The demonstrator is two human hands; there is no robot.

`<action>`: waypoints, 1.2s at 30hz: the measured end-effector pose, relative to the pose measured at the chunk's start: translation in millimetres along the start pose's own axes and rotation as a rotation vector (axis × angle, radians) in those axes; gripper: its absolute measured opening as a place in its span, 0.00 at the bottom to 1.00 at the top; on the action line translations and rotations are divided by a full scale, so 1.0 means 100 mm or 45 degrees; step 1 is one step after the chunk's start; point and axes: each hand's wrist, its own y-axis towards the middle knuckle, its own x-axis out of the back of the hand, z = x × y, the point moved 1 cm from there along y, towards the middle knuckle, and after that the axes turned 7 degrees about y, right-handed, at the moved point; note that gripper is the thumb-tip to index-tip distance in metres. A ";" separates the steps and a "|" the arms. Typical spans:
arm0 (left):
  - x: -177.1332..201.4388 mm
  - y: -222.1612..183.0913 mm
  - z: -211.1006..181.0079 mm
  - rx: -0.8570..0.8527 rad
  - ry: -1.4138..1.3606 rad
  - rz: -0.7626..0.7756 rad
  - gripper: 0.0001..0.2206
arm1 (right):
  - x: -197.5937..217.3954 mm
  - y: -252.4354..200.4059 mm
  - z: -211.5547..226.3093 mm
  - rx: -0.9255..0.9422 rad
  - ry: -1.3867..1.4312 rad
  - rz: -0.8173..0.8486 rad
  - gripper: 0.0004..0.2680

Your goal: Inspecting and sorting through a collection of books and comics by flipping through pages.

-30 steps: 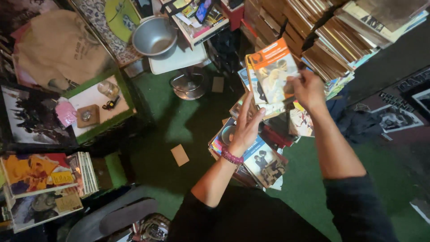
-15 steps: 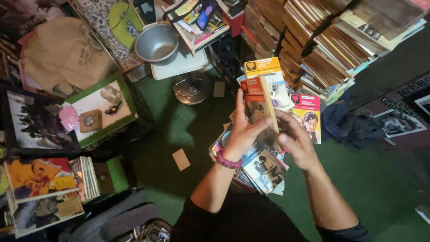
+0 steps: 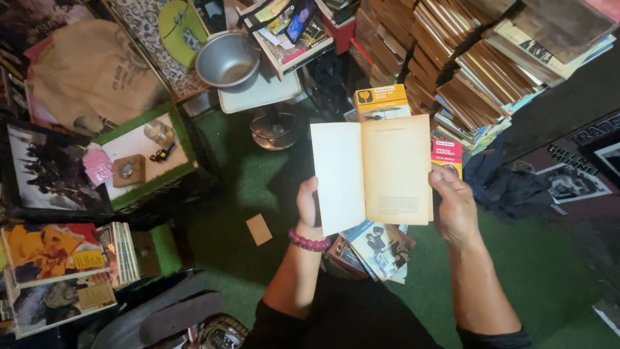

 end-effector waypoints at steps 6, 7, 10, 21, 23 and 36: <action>0.00 0.01 0.03 -0.016 -0.056 -0.030 0.21 | -0.01 -0.02 0.07 0.066 -0.133 0.016 0.12; 0.01 0.01 0.04 -0.015 -0.064 -0.035 0.21 | 0.00 -0.03 0.08 0.077 -0.155 0.015 0.12; 0.01 0.02 0.06 -0.016 -0.092 -0.050 0.21 | 0.01 -0.06 0.09 0.107 -0.222 0.016 0.11; -0.03 -0.09 0.09 -0.028 -0.204 -0.143 0.20 | -0.08 -0.23 0.24 0.190 -0.473 0.048 0.09; -0.03 -0.12 0.10 -0.030 -0.223 -0.161 0.20 | -0.10 -0.26 0.27 0.204 -0.517 0.053 0.08; -0.59 -0.30 -0.15 -0.127 0.592 0.269 0.46 | -0.33 -0.37 0.46 0.418 -0.777 0.185 0.07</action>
